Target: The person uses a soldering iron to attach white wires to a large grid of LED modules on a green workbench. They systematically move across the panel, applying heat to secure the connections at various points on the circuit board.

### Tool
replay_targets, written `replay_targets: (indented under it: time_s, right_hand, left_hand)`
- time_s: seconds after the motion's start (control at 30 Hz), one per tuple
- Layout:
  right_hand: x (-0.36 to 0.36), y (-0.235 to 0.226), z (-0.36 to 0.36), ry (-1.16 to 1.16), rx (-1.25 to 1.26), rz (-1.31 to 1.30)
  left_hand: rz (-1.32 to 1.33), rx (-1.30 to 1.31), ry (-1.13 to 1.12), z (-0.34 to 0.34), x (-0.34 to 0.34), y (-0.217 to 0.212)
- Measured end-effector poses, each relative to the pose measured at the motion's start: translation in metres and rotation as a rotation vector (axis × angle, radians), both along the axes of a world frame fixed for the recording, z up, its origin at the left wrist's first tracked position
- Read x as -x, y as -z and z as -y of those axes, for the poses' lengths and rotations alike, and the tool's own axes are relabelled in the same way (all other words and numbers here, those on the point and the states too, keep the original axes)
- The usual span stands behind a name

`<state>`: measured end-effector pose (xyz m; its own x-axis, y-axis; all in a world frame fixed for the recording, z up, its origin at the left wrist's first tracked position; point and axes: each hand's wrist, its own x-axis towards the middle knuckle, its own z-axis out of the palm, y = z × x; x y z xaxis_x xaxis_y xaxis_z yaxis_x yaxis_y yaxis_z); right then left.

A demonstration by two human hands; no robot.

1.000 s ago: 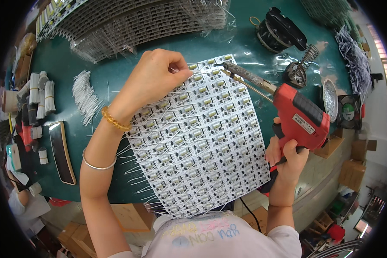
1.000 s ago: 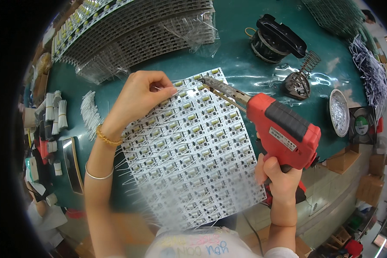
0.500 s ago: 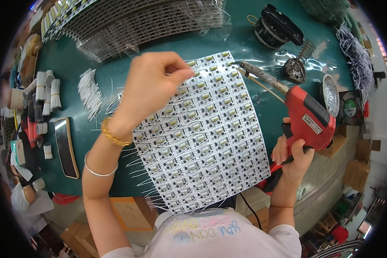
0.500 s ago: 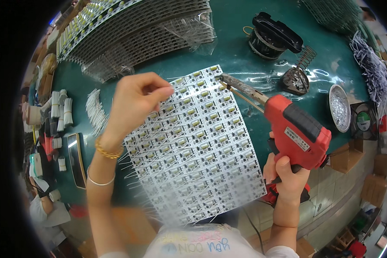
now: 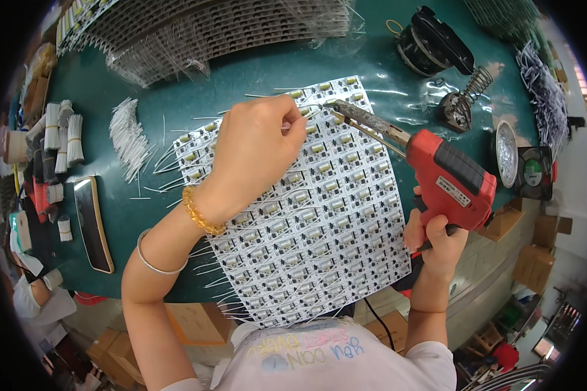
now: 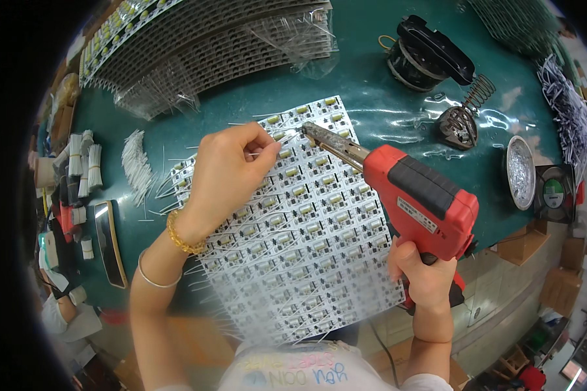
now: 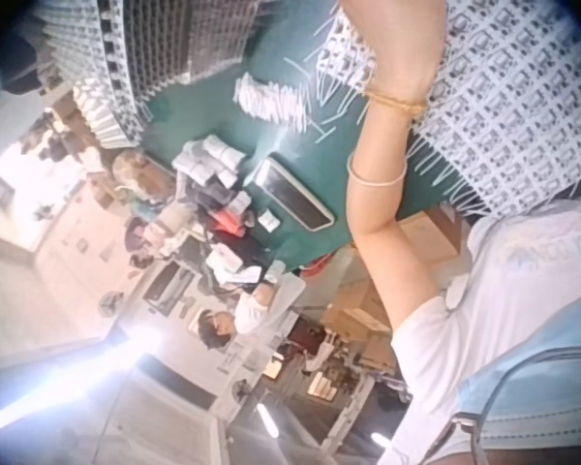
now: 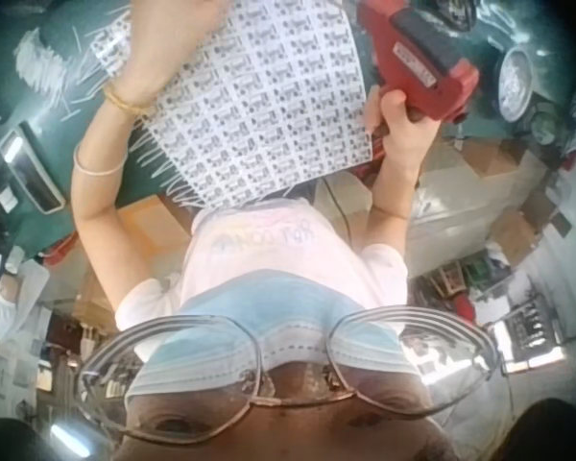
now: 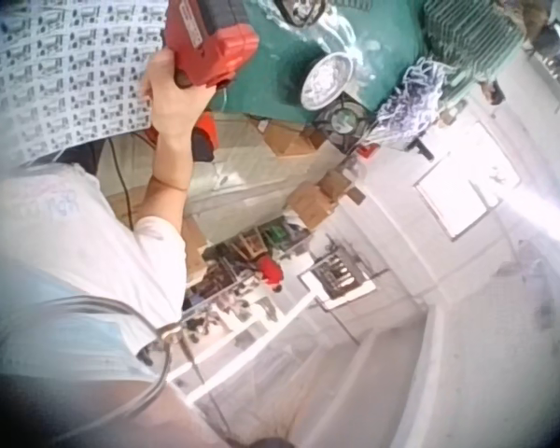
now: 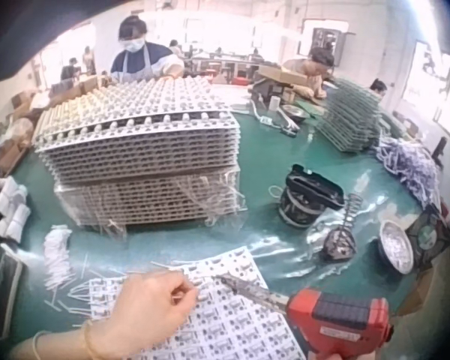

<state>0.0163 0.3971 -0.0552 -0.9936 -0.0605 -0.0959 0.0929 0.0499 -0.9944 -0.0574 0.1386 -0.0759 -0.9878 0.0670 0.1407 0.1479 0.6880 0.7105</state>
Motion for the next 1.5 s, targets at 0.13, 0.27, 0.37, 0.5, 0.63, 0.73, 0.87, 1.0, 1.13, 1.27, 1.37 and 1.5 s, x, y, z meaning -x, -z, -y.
replay_targets:
  time_s: [0.13,0.27,0.37,0.5,0.63,0.73,0.87,1.0,1.13,1.27,1.37,1.5]
  right_hand:
    - [0.000,0.001,-0.002,-0.011,0.007,-0.008]
    - [0.000,0.000,-0.001,0.002,-0.011,0.020]
    - [-0.002,-0.001,0.002,0.045,0.084,0.020]
    - [-0.002,-0.001,0.000,0.032,0.030,0.023]
    - [-0.003,-0.003,0.005,0.067,0.004,-0.022]
    - [-0.004,-0.001,0.005,0.071,0.012,-0.038]
    - [-0.003,0.000,0.004,0.033,0.000,-0.027]
    - [-0.004,0.000,0.004,0.039,-0.001,-0.029]
    - [-0.004,-0.003,0.003,0.058,-0.010,-0.063]
    - [-0.009,-0.006,-0.007,0.080,-0.007,-0.118]
    - [-0.012,-0.008,-0.008,0.090,0.010,-0.118]
    - [-0.017,-0.007,0.000,0.120,-0.011,-0.119]
  left_hand:
    - [-0.112,0.032,-0.005,-0.003,-0.003,0.004]
    - [-0.147,0.057,-0.011,-0.004,-0.004,0.006]
    - [-0.153,0.064,-0.012,-0.006,-0.004,0.005]
    - [-0.152,0.045,-0.011,-0.005,-0.003,0.007]
    - [-0.154,0.047,-0.009,-0.004,-0.003,0.006]
    - [-0.151,0.050,-0.005,-0.004,-0.003,0.007]
    - [-0.145,0.053,-0.007,-0.004,-0.004,0.007]
    - [-0.151,0.047,0.005,-0.003,-0.003,0.007]
    - [-0.112,-0.012,0.037,0.001,-0.002,0.002]
    - [-0.142,-0.070,0.029,0.013,0.004,-0.022]
    - [-0.012,-0.144,0.054,0.012,0.005,-0.029]
    - [0.113,-0.119,0.120,0.007,0.010,-0.009]
